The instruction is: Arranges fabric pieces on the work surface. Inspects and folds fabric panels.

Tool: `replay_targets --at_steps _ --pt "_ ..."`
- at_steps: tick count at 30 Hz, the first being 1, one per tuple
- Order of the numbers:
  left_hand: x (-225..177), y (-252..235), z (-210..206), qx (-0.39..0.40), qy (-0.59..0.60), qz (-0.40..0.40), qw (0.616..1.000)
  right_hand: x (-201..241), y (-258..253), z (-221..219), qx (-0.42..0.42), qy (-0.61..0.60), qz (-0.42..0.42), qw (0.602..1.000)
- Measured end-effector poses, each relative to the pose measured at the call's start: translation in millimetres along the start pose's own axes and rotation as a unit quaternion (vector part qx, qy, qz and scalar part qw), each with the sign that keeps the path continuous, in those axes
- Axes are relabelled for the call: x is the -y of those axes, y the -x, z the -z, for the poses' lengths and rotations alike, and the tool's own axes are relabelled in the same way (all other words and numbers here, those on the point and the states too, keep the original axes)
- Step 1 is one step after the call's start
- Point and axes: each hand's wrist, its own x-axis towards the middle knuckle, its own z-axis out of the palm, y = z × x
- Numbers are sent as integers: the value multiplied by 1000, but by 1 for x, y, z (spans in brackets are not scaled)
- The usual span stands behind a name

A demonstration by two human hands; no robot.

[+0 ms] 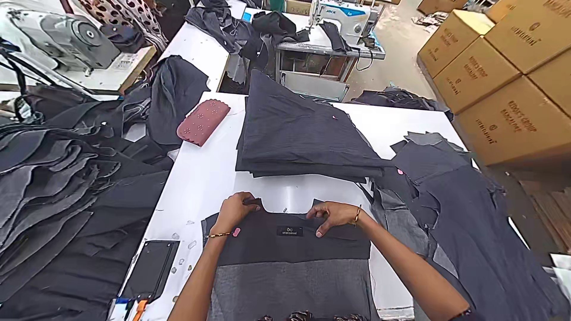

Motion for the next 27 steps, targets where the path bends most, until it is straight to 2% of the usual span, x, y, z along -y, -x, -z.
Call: replay_targets --at_steps 2,4,8,10,13,15,17,18,21,22,24,27 --pt "0 0 0 4 -2 4 1000 11 -4 2 46 106 11 993" --pt "-2 -1 3 10 -7 7 1000 18 -5 9 74 130 23 988" --pt "-4 2 3 1 -5 -2 1000 15 1 24 93 5 -3 996" --pt "-4 4 1 -18 -1 -5 1000 11 1 31 96 -20 -23 995" --pt "-3 9 -7 -75 13 -11 997 7 -7 38 -8 83 -41 996" --pt "-3 17 -23 -176 14 -38 984 7 -12 36 -90 145 -58 984" --pt "-4 34 -50 -279 -19 -113 954 5 -13 30 -152 155 -64 974" --pt "-4 50 -67 -294 -41 -162 941 2 -12 28 -184 137 -63 971" --pt "13 103 -125 -262 -90 -288 917 -10 -9 20 -270 55 -70 959" --pt "27 110 -137 -275 -118 -290 909 -12 -9 17 -299 33 -74 951" --pt "53 105 -133 -315 -138 -245 907 -15 -10 0 -370 10 -61 927" --pt "69 78 -107 -357 -152 -163 907 -19 -9 -60 -479 118 43 869"
